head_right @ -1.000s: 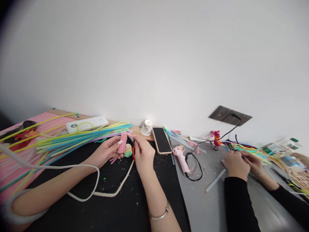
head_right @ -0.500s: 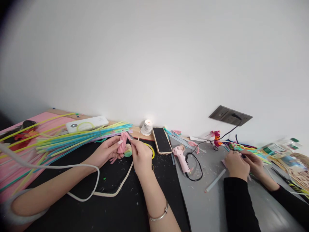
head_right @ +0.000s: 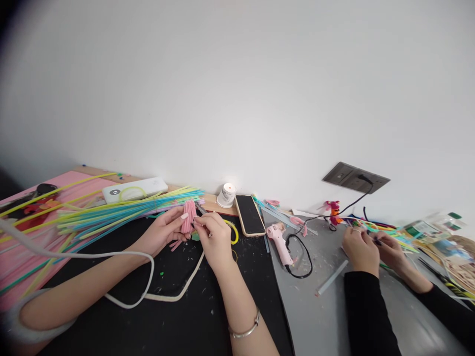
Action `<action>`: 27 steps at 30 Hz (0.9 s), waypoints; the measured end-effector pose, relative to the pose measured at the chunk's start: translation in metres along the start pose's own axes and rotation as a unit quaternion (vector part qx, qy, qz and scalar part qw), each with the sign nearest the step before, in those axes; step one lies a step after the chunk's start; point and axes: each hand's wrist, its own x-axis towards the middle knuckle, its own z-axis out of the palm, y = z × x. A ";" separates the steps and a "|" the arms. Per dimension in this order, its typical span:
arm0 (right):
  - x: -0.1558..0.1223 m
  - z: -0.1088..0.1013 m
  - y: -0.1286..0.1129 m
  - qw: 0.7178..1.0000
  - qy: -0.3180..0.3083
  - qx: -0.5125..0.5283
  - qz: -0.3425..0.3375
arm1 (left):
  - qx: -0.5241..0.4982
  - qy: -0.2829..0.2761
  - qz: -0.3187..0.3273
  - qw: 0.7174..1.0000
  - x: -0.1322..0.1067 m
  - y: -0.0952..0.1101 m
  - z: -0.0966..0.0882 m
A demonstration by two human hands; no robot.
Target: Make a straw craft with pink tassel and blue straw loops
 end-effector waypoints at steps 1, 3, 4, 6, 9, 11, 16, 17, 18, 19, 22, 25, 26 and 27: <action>0.000 0.000 0.001 1.000 -0.005 0.001 0.002 | -0.001 0.004 -0.001 1.000 0.000 0.000 0.000; -0.001 0.001 0.002 1.000 -0.012 0.000 0.003 | -0.006 0.011 -0.002 1.000 0.000 0.001 0.001; -0.001 0.001 0.003 1.000 -0.016 -0.001 0.002 | -0.009 0.013 -0.003 1.000 0.000 0.001 0.001; -0.001 0.002 0.004 1.000 -0.026 -0.004 0.000 | -0.015 0.016 -0.003 1.000 0.000 0.002 0.001; -0.001 0.002 0.004 0.999 -0.042 -0.003 0.002 | -0.020 0.019 -0.004 1.000 0.001 0.002 0.001; 0.000 0.001 0.004 0.999 -0.048 0.000 0.003 | -0.021 0.021 -0.003 1.000 0.001 0.002 0.000; 0.001 -0.001 0.002 0.999 -0.044 0.018 0.017 | -0.017 0.015 0.003 1.000 0.001 0.001 0.000; 0.002 -0.001 0.002 0.999 -0.043 0.021 0.024 | -0.017 0.013 0.005 1.000 0.001 0.001 0.000; 0.002 0.000 0.003 0.998 -0.044 0.023 0.031 | -0.017 0.010 0.006 1.000 0.001 0.000 0.000; 0.002 0.000 0.003 0.998 -0.046 0.025 0.037 | -0.017 0.008 0.006 1.000 0.001 0.000 0.000; 0.001 0.002 0.005 0.997 -0.049 0.035 0.050 | -0.020 0.005 0.004 1.000 0.001 0.000 0.000; 0.001 0.003 0.006 0.996 -0.054 0.043 0.055 | -0.021 0.006 0.001 1.000 0.001 0.000 0.001; 0.001 0.002 0.006 0.996 -0.052 0.045 0.061 | -0.019 0.004 0.001 1.000 0.000 0.000 0.000; 0.001 0.001 0.006 0.995 -0.043 0.049 0.073 | -0.017 -0.001 0.001 1.000 0.000 0.000 0.000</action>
